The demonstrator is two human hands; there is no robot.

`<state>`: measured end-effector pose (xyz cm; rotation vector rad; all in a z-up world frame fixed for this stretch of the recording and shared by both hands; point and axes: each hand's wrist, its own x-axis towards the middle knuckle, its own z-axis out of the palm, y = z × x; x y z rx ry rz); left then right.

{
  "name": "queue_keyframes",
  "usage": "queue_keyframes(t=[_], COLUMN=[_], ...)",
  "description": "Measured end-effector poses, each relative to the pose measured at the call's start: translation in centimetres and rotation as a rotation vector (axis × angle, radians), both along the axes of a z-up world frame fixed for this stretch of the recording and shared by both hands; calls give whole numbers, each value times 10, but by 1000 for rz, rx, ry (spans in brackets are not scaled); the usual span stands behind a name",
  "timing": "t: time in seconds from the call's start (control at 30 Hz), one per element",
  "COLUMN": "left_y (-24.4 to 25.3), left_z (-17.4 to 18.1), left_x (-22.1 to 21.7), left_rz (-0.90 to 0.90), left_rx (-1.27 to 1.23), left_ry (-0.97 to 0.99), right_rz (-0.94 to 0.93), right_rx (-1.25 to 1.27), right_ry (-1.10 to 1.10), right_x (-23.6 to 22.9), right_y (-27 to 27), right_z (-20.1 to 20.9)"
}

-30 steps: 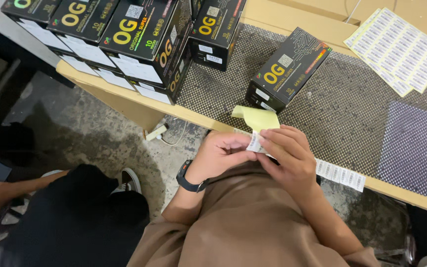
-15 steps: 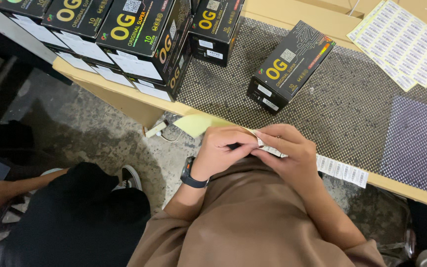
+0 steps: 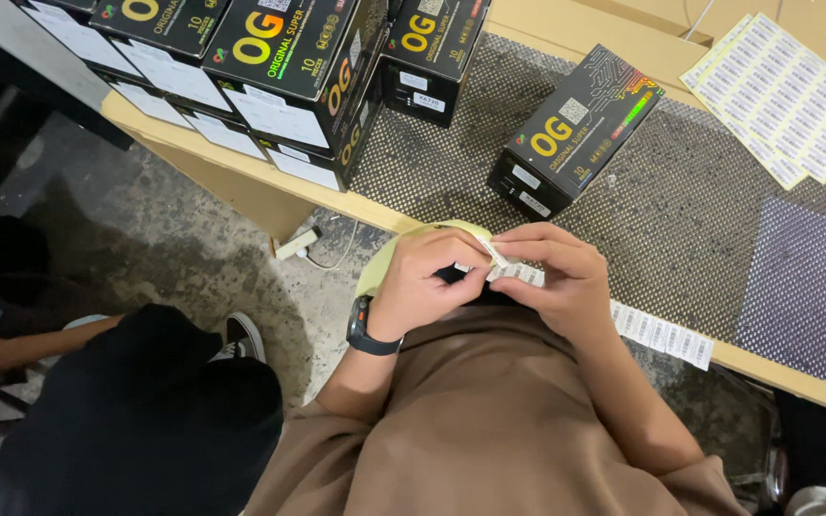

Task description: The person peels individual labels from a yellow backing sheet and places them on the table. The person handles a stack of black product boxes labeled OG and a sheet of labels.

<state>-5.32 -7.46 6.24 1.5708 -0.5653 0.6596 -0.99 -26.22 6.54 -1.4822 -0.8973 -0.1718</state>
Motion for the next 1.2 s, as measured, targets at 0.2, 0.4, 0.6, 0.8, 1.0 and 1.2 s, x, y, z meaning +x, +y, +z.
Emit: queue_keyframes(t=[0.2,0.4,0.6,0.8,1.0,1.2], left_y=[13,47,78,75,82,83], left_z=[-11,-14,-38,-65,-72,-76], left_x=[-1,21,60,81,79,78], left_rz=[7,197,406,429,376,377], left_rx=[67,66,89,208,197,168], left_ry=[-4,-96,-48,-74,27,42], right_rz=[4,-178,-282,-388,-480,-450], right_rx=[-25,-107,-348,-462,-475,-458], right_ry=[-44,-252,-517,-621,-578,-514], right_x=[7,19,23,22,13,11], right_y=[7,2,26,48,62,60], right_z=[0,-5,-53,-86,-90,-92])
